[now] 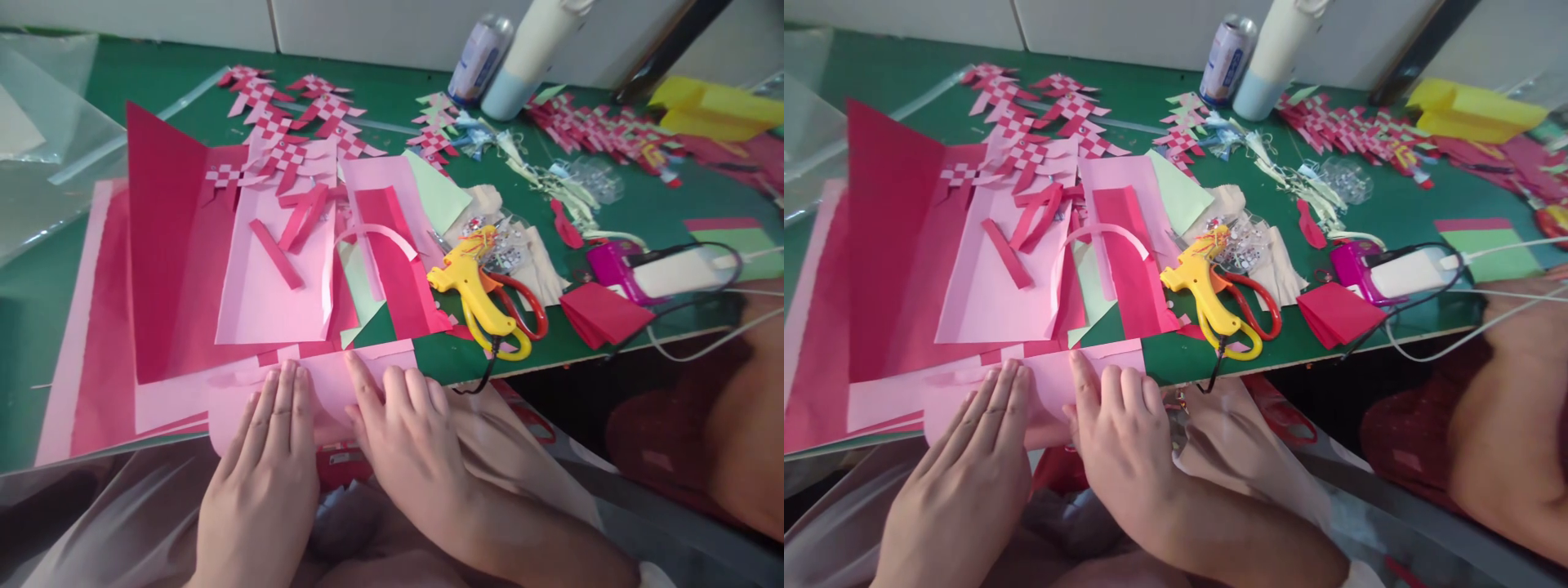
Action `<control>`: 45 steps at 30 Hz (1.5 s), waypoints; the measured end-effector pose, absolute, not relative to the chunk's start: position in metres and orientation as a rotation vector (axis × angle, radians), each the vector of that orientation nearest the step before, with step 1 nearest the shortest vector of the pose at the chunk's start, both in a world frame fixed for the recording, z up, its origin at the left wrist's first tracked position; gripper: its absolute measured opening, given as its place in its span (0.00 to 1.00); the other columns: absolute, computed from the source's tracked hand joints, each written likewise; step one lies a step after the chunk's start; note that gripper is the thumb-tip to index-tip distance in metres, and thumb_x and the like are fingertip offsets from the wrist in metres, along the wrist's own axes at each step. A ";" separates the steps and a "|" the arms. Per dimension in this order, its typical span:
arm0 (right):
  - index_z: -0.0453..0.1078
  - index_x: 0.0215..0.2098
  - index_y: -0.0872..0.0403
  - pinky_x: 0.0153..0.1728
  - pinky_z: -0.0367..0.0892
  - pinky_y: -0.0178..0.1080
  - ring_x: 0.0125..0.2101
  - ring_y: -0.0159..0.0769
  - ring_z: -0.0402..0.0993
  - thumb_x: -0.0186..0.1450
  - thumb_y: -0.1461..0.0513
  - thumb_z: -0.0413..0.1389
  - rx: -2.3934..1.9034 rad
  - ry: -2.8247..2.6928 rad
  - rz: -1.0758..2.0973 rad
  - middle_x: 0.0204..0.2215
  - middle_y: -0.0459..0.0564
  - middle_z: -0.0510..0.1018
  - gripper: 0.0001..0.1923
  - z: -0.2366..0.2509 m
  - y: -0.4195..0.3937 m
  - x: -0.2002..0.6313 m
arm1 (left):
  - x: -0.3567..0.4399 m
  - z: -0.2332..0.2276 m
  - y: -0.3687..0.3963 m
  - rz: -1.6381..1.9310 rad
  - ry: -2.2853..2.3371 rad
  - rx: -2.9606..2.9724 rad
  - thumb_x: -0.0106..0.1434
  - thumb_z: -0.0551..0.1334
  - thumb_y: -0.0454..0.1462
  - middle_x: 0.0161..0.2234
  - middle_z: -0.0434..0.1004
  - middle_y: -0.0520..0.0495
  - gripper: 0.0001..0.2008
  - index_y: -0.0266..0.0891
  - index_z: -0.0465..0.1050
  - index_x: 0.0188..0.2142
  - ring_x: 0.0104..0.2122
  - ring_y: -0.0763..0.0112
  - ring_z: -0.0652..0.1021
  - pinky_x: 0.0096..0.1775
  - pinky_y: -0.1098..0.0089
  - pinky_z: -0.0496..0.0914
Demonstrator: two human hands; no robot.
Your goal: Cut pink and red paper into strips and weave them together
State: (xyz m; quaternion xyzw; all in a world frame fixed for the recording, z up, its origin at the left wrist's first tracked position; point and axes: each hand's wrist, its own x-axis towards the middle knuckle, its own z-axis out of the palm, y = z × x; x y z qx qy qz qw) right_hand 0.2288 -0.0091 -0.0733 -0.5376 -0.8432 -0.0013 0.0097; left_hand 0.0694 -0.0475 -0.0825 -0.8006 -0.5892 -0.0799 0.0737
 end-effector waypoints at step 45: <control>0.53 0.65 0.53 0.35 0.56 0.43 0.34 0.40 0.62 0.71 0.56 0.43 -1.593 -2.686 0.023 0.33 0.52 0.69 0.25 -0.070 -0.003 0.213 | 0.072 -0.096 -0.031 -0.399 -1.619 -2.515 0.64 0.49 0.30 0.60 0.62 0.33 0.26 0.25 0.56 0.61 0.60 0.56 0.65 0.60 0.56 0.61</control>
